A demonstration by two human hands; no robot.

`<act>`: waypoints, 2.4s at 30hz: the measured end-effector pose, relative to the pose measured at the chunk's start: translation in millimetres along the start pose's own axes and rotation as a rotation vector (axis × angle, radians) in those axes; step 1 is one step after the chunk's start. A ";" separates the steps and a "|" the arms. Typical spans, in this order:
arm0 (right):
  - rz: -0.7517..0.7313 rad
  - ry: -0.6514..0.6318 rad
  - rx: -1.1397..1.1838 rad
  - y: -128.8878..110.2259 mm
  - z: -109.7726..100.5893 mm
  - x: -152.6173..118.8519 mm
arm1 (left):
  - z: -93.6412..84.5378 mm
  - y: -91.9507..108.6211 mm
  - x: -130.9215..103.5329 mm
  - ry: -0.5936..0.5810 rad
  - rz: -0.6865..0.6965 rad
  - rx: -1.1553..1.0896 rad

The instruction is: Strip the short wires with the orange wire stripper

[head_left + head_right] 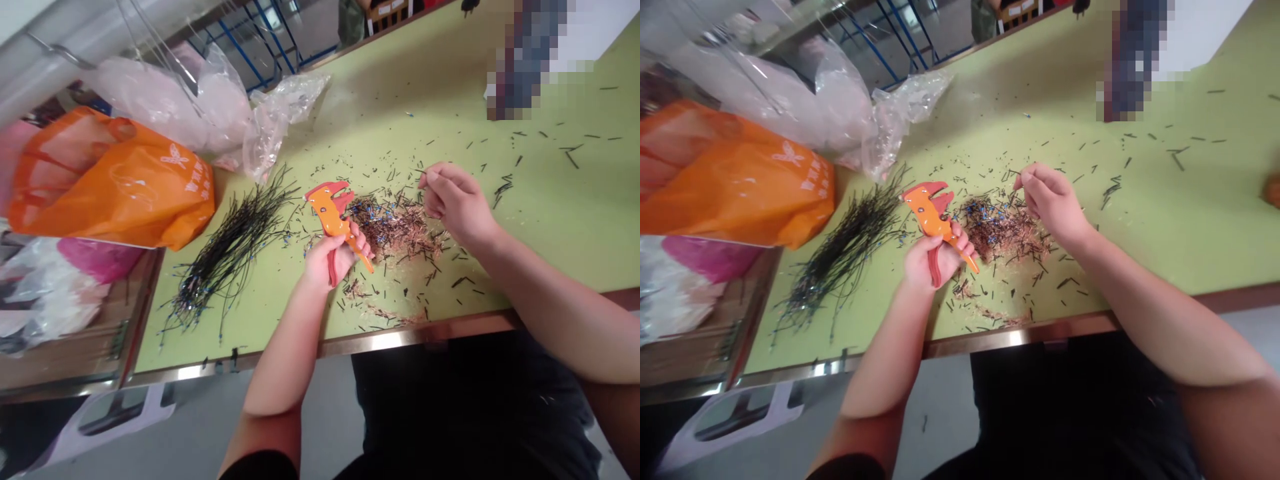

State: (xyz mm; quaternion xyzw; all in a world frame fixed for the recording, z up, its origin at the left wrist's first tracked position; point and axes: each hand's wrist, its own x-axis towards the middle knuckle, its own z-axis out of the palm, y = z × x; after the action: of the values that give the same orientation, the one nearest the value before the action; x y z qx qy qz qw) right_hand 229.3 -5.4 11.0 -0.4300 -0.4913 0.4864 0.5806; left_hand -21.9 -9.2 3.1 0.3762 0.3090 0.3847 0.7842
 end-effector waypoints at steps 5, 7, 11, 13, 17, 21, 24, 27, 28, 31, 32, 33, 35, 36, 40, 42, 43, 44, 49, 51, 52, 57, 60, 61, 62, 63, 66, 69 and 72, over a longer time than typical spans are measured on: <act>0.020 -0.129 0.008 -4.7 0.9 -1.0 | -3.4 -2.7 0.8 -0.049 -0.036 0.011; 0.009 -0.154 -0.005 -4.1 1.4 -2.0 | -3.8 -2.0 0.2 -0.067 -0.041 0.005; -0.018 -0.209 -0.052 -0.1 1.6 -3.6 | -2.7 -3.0 -1.5 -0.121 -0.065 0.025; -0.024 -0.240 -0.088 1.3 1.9 -4.4 | -1.5 -4.7 -2.1 -0.162 -0.089 0.048; -0.035 -0.269 -0.153 0.9 4.4 -6.6 | 0.1 -8.8 -2.9 -0.211 -0.119 0.078; -0.031 -0.278 -0.163 -0.8 6.8 -8.6 | -1.0 -11.5 -3.1 -0.219 -0.125 0.088; -0.035 -0.303 -0.153 -0.4 7.6 -9.4 | -2.5 -12.2 -3.2 -0.227 -0.134 0.086; -0.038 -0.324 -0.159 1.6 7.9 -9.8 | -3.5 -12.5 -3.6 -0.230 -0.146 0.069; -0.031 -0.323 -0.162 2.4 7.9 -9.8 | -3.6 -12.7 -3.8 -0.232 -0.147 0.064; -0.005 -0.312 -0.163 4.4 8.0 -9.3 | -3.6 -13.5 -4.7 -0.239 -0.143 0.063; 0.001 -0.310 -0.163 4.8 7.9 -9.1 | -3.4 -13.7 -4.9 -0.240 -0.142 0.064; 0.002 -0.306 -0.165 5.0 7.8 -8.9 | -2.9 -13.8 -4.9 -0.238 -0.139 0.064; -0.014 -0.283 -0.179 4.8 7.5 -8.7 | -1.4 -13.3 -4.4 -0.219 -0.124 0.058; -0.032 -0.256 -0.188 4.4 7.3 -8.8 | -0.4 -12.6 -3.9 -0.206 -0.111 0.054; -0.086 -0.075 -0.289 3.1 7.0 -10.6 | 3.2 -8.1 -1.9 -0.151 -0.048 0.027; -0.103 -0.024 -0.378 3.0 7.8 -12.1 | 3.4 -6.7 -1.8 -0.146 -0.045 0.014; -0.117 -0.024 -0.421 3.1 8.6 -12.9 | 3.0 -6.6 -1.9 -0.155 -0.052 0.011; -0.139 -0.038 -0.457 3.2 9.6 -14.0 | 2.2 -7.1 -2.1 -0.173 -0.064 0.011; -0.370 -0.087 -0.558 2.7 13.7 -21.9 | -2.9 -13.4 -2.7 -0.261 -0.124 0.038; -0.478 -0.067 -0.612 2.2 14.1 -24.8 | -3.9 -15.6 -2.6 -0.283 -0.135 0.047; -0.521 -0.062 -0.651 2.1 14.1 -25.7 | -4.1 -16.3 -2.5 -0.295 -0.138 0.048; -0.607 -0.039 -0.857 3.7 14.3 -25.9 | -4.9 -19.7 -2.7 -0.289 -0.106 0.087; -0.591 0.001 -0.900 3.6 15.4 -26.2 | -6.8 -23.3 -2.6 -0.248 -0.073 0.146; -0.588 0.010 -0.908 3.2 16.0 -26.7 | -7.5 -24.7 -2.4 -0.242 -0.071 0.159; -0.587 0.014 -0.916 2.6 16.8 -27.5 | -8.0 -26.0 -2.2 -0.239 -0.071 0.169; -0.585 0.014 -0.927 2.0 17.8 -28.5 | -8.4 -27.2 -2.0 -0.239 -0.071 0.175; -0.567 0.011 -0.985 1.0 21.3 -31.4 | -8.4 -30.6 -2.0 -0.234 -0.062 0.195; -0.512 0.020 -1.061 1.7 24.4 -32.6 | -6.5 -33.2 -2.9 -0.220 -0.045 0.239; -0.420 0.009 -1.082 0.8 26.2 -32.2 | -3.7 -33.7 -4.8 -0.216 -0.004 0.324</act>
State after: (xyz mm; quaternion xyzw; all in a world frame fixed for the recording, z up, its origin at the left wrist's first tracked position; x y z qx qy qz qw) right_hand 201.8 -36.5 9.2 -0.5609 -0.7423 0.0389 0.3645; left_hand -14.7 -26.1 -25.8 0.5360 0.2814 0.2859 0.7428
